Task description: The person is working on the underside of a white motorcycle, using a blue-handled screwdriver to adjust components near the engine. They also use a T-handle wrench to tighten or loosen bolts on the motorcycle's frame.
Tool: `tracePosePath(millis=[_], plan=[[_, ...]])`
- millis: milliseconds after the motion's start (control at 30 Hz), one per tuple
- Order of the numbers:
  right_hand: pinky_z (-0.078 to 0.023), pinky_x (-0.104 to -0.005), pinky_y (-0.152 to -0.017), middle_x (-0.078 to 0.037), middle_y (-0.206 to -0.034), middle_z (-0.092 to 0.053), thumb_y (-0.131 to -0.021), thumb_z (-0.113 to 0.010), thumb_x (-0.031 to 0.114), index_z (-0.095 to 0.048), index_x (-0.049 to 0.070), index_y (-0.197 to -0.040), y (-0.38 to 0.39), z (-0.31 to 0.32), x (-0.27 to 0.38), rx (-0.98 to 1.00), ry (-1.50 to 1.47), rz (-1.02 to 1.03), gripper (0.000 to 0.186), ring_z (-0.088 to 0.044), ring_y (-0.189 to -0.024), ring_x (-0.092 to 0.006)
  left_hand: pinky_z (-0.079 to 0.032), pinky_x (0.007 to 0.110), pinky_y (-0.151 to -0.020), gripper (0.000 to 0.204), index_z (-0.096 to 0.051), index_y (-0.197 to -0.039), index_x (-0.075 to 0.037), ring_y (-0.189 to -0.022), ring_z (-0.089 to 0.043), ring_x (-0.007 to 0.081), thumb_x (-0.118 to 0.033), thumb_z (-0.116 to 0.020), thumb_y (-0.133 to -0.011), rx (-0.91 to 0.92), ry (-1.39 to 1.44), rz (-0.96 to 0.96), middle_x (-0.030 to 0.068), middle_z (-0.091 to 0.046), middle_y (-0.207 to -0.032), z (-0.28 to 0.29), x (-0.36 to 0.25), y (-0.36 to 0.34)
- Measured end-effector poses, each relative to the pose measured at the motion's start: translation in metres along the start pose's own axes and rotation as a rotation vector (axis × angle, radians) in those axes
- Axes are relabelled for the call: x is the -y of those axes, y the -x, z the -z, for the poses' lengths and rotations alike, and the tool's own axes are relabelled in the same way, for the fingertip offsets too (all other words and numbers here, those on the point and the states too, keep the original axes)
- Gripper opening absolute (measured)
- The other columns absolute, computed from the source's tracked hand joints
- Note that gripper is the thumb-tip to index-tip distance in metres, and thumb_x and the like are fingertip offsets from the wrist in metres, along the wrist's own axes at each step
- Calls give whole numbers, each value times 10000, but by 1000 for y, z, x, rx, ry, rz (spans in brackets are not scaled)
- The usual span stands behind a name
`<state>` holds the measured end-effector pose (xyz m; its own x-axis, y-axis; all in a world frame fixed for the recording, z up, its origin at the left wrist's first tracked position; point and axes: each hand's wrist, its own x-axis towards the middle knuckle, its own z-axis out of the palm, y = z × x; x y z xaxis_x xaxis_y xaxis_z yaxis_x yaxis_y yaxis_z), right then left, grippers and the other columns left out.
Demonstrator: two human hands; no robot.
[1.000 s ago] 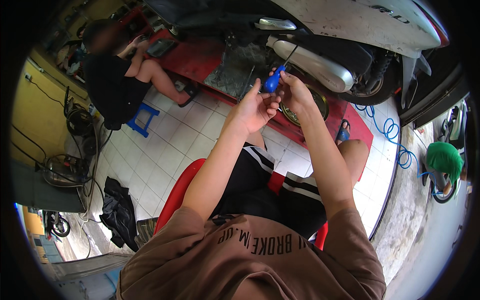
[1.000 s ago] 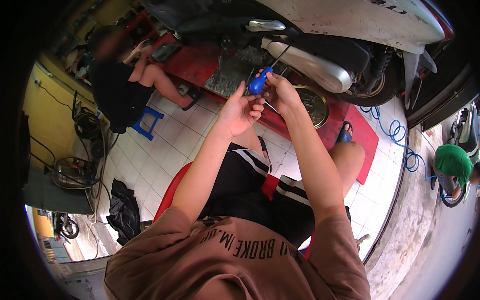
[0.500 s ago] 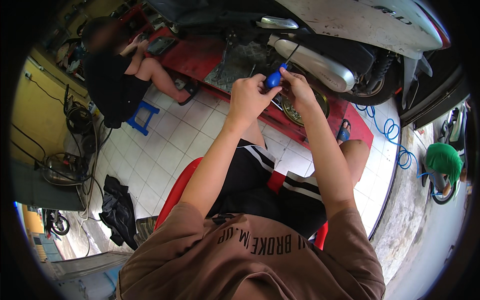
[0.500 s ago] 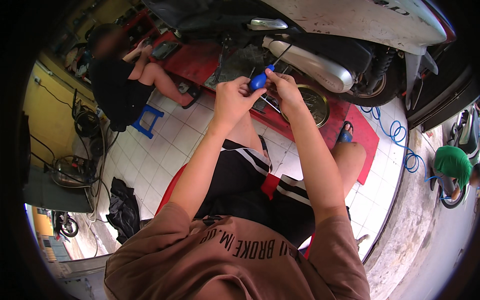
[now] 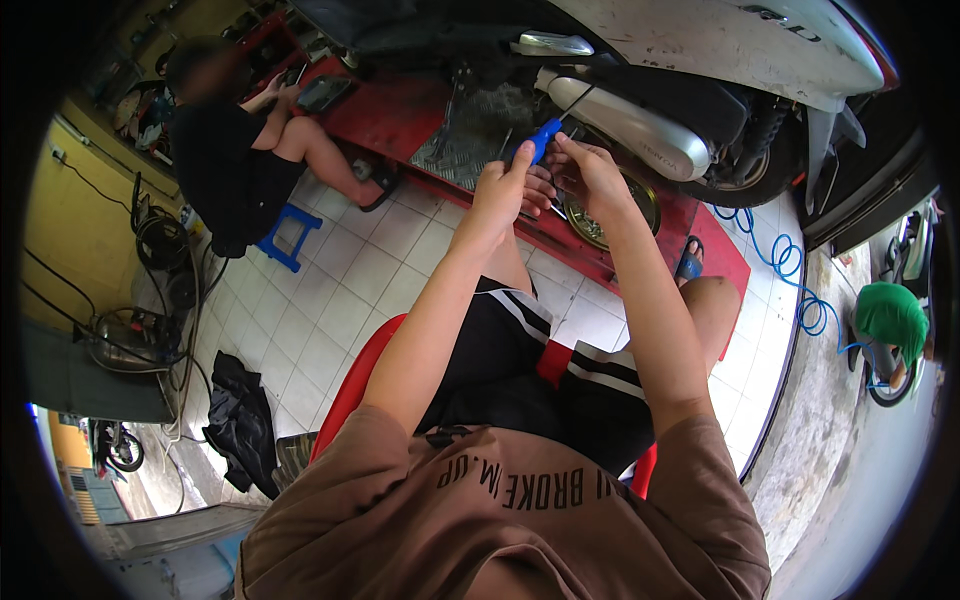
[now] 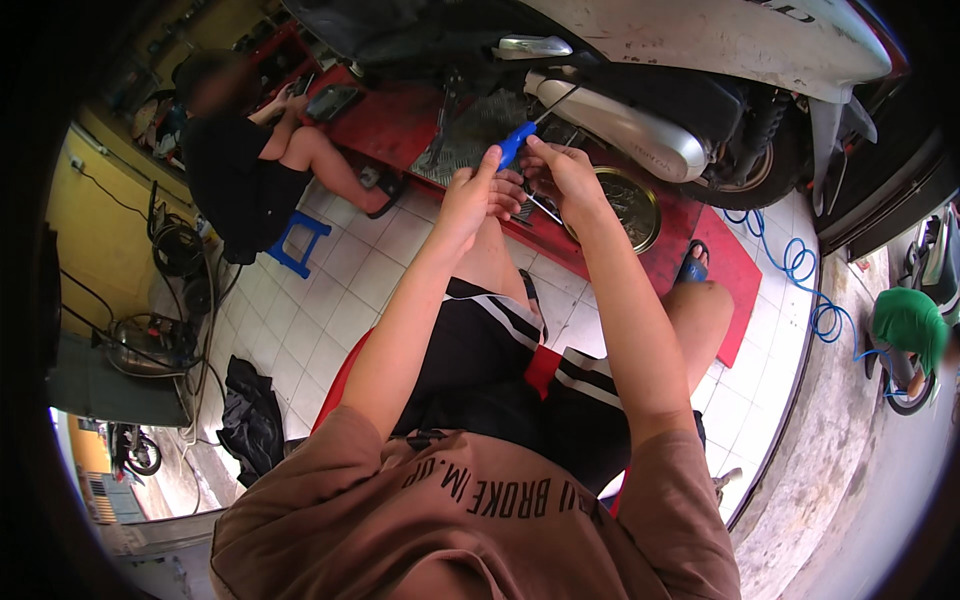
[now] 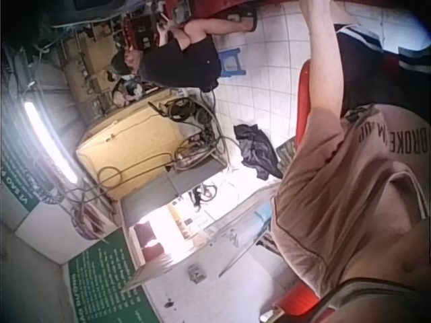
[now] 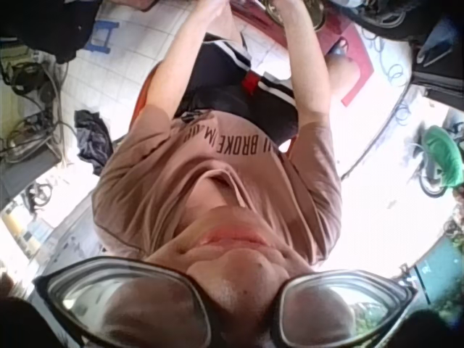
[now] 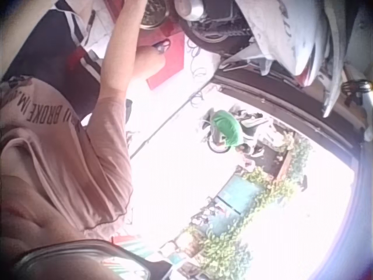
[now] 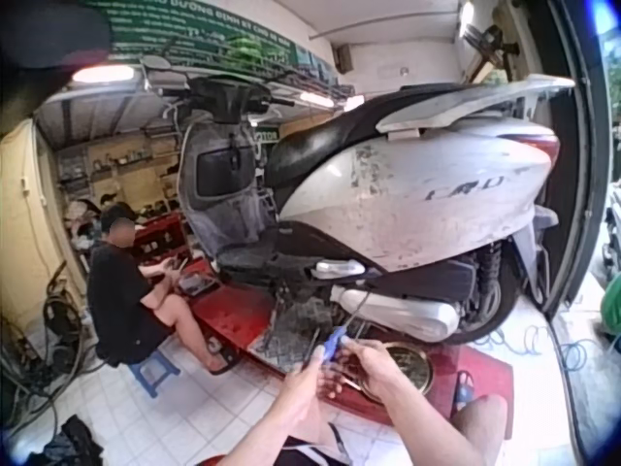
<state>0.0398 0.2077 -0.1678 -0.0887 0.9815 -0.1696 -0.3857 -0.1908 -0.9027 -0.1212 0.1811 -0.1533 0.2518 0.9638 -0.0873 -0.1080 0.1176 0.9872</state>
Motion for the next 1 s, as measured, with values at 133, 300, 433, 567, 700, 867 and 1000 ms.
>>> tracePosePath(millis=[133, 300, 433, 567, 700, 867, 1000], plan=[[-430, -227, -602, 9, -760, -631, -857, -695, 358, -666, 74, -870, 5, -4, 4, -25, 48, 2, 286, -549, -660, -80, -481, 260, -511, 460, -619, -898, 55, -589, -646, 154, -404, -600, -916, -37, -293, -119, 110, -669, -703, 4, -5, -1], [-414, -201, -591, 7, -753, -645, -848, -706, 362, -659, 77, -843, 7, -11, 6, -76, 117, -11, 289, -543, -649, -65, -494, 307, -529, 294, -624, -895, 33, -585, -650, 146, -247, -702, -849, -220, -1008, -566, 110, -668, -683, 3, -1, -3], [-426, -206, -601, -16, -776, -644, -872, -682, 314, -634, 51, -874, 1, -8, 1, -26, -18, 6, 268, -552, -653, -83, -487, 323, -527, 241, -617, -861, 27, -596, -656, 150, -195, -710, -840, -264, -1052, -739, 118, -662, -665, -6, -6, 7], [-441, -237, -630, -44, -856, -630, -932, -594, 227, -601, 19, -965, -2, -7, -6, 89, -215, -5, 211, -549, -709, -99, -466, 279, -520, 358, -606, -887, 29, -599, -631, 142, -328, -605, -914, -120, -396, -233, 99, -648, -682, -13, -1, 11], [-443, -254, -662, -42, -893, -602, -970, -516, 199, -585, 18, -1044, 2, -6, -6, 194, -234, -36, 208, -501, -717, -100, -442, 225, -517, 558, -563, -985, 60, -602, -552, 117, -486, -447, -966, 189, 621, 303, 54, -587, -731, -6, -1, 11], [-443, -239, -670, -12, -825, -578, -954, -549, 219, -592, 40, -1043, -3, -5, -8, 222, -311, -8, 205, -494, -687, -92, -403, 178, -494, 512, -536, -1017, 70, -596, -486, 82, -438, -496, -968, 354, 1102, 412, 33, -539, -750, -2, 5, 2], [-454, -238, -645, -4, -792, -600, -901, -645, 270, -616, 53, -956, -3, -1, -2, 86, -150, 34, 225, -543, -699, -86, -384, 180, -482, 408, -574, -934, 29, -571, -477, 69, -372, -642, -900, 164, 850, 316, 25, -541, -725, 0, -1, -5]])
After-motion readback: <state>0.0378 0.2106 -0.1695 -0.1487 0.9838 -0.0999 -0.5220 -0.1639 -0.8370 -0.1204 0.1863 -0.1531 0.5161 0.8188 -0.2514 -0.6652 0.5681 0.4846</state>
